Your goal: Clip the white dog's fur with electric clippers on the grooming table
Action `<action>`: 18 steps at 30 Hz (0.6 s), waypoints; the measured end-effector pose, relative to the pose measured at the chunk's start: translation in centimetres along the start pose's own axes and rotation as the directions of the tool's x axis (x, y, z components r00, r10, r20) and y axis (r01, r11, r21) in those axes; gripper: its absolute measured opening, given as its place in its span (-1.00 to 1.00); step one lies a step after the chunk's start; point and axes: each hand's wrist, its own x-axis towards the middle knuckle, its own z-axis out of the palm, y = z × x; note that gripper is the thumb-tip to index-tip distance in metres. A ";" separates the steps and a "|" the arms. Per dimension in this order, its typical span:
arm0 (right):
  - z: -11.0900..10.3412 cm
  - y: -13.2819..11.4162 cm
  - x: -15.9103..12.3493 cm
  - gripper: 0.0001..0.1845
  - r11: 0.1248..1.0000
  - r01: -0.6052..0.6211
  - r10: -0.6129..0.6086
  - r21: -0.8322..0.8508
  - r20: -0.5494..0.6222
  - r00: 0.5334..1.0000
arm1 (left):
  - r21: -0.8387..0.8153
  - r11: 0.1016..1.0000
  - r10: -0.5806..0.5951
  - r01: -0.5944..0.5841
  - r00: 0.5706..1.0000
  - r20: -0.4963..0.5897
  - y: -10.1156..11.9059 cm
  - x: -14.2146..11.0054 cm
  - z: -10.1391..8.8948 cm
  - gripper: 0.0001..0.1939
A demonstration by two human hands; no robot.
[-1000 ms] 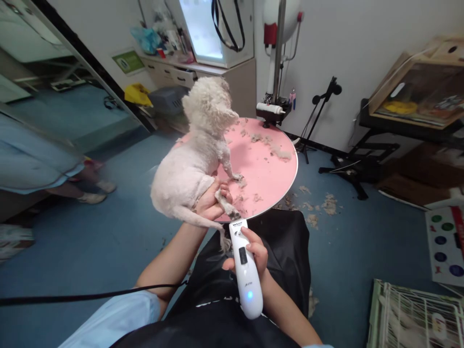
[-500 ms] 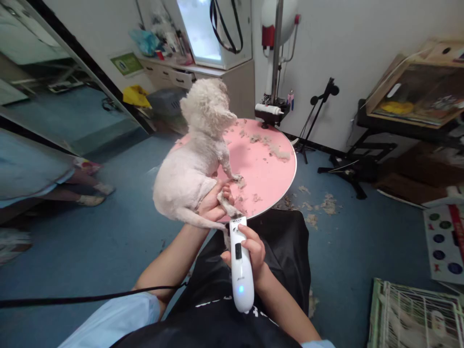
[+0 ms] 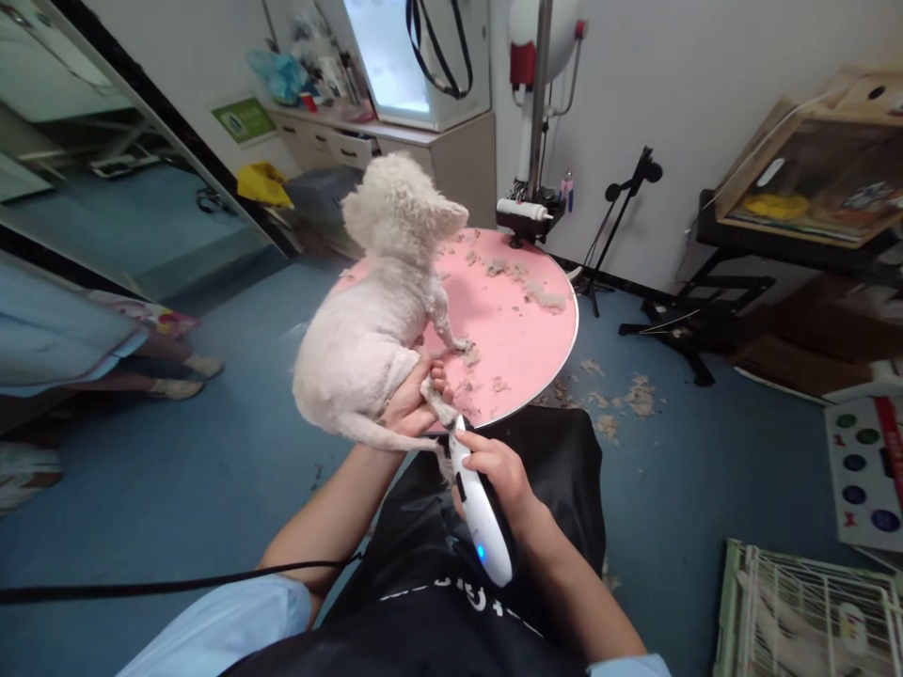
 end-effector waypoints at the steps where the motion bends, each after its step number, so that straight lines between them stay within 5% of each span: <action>1: -0.2 -0.1 0.2 -0.51 0.994 -0.076 0.074 0.084 0.032 0.997 | -0.024 1.000 -0.018 0.018 1.000 -0.009 0.0 0.0 -0.1 -0.66; 5: -0.9 -0.5 -0.3 -0.59 0.808 -0.293 0.322 0.512 0.033 0.946 | -0.045 0.998 -0.044 0.045 0.999 0.008 0.1 0.1 -0.4 -0.61; 7: -0.9 -0.6 -1.0 -0.57 0.768 -0.334 0.394 0.547 0.008 0.919 | -0.032 0.999 -0.006 0.006 1.000 0.013 0.2 0.2 -0.4 -0.65; 12: -0.5 -0.9 -1.8 -0.57 0.824 -0.384 0.335 0.417 0.187 0.923 | -0.023 0.999 0.026 -0.026 1.000 -0.006 0.0 0.4 -0.6 -0.72; 16: -0.8 -1.5 -1.1 -0.52 0.986 -0.107 0.098 0.125 0.082 0.992 | -0.003 0.999 -0.041 0.041 0.998 -0.045 -1.1 0.6 -1.0 -0.74; 18: -1.1 -2.1 -0.6 -0.66 0.997 -0.004 0.014 -0.073 0.134 0.991 | 0.008 0.999 -0.051 0.052 0.997 -0.057 -1.7 0.7 -1.1 -0.75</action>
